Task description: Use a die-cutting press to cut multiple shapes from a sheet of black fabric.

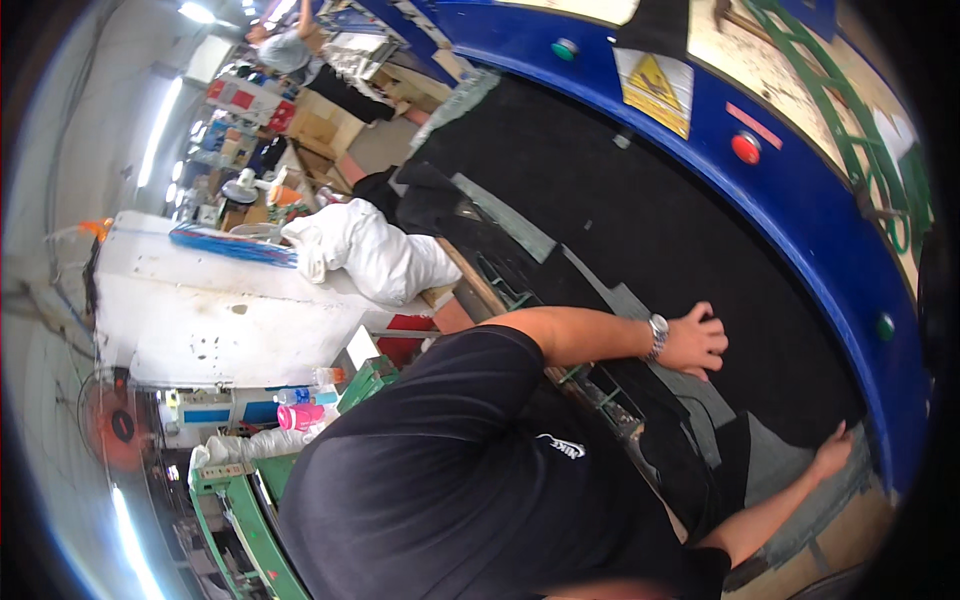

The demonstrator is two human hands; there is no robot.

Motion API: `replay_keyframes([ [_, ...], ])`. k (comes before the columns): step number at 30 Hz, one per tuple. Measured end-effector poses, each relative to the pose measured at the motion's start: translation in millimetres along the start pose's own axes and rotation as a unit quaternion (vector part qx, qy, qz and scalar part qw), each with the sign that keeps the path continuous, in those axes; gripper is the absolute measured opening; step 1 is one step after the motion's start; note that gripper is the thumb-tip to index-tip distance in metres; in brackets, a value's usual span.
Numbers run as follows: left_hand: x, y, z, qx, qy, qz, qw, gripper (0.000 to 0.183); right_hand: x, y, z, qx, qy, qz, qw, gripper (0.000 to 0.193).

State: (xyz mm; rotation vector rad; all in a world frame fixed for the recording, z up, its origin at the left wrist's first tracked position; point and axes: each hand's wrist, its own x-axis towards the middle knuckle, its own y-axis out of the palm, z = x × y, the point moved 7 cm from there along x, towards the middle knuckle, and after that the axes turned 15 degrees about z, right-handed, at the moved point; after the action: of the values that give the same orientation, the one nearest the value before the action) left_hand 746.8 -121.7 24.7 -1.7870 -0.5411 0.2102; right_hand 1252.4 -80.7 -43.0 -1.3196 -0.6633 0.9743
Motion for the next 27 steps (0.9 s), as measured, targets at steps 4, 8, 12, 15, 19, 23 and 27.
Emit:
replay_keyframes([
  [4, 12, -1, -12, 0.052, 0.017, 0.000, 0.998, 0.023, -8, -4, -37, -0.028, 0.028, -0.043, 0.998, 0.056],
  [8, 7, 3, -13, 0.119, 0.019, 0.030, 0.992, 0.008, -15, -6, 12, -0.007, 0.022, 0.006, 1.000, 0.058],
  [12, 13, 13, -8, 0.082, -0.004, 0.103, 0.991, 0.007, -20, -7, 3, -0.044, 0.010, -0.041, 0.998, 0.052],
  [15, 12, 24, -6, 0.095, -0.003, 0.126, 0.987, 0.011, -30, -15, 1, -0.010, -0.004, -0.044, 0.999, 0.052],
  [19, 18, 35, -23, -0.006, 0.020, 0.204, 0.979, 0.018, -34, -17, -20, -0.013, 0.006, -0.025, 1.000, 0.052],
  [23, 24, 38, -43, -0.074, 0.008, 0.228, 0.971, 0.019, -31, -19, -35, -0.022, 0.020, -0.014, 0.999, 0.053],
  [27, 18, -13, -56, -0.148, 0.043, 0.119, 0.981, 0.019, -71, -46, -81, -0.095, -0.076, -0.121, 0.985, 0.047],
])
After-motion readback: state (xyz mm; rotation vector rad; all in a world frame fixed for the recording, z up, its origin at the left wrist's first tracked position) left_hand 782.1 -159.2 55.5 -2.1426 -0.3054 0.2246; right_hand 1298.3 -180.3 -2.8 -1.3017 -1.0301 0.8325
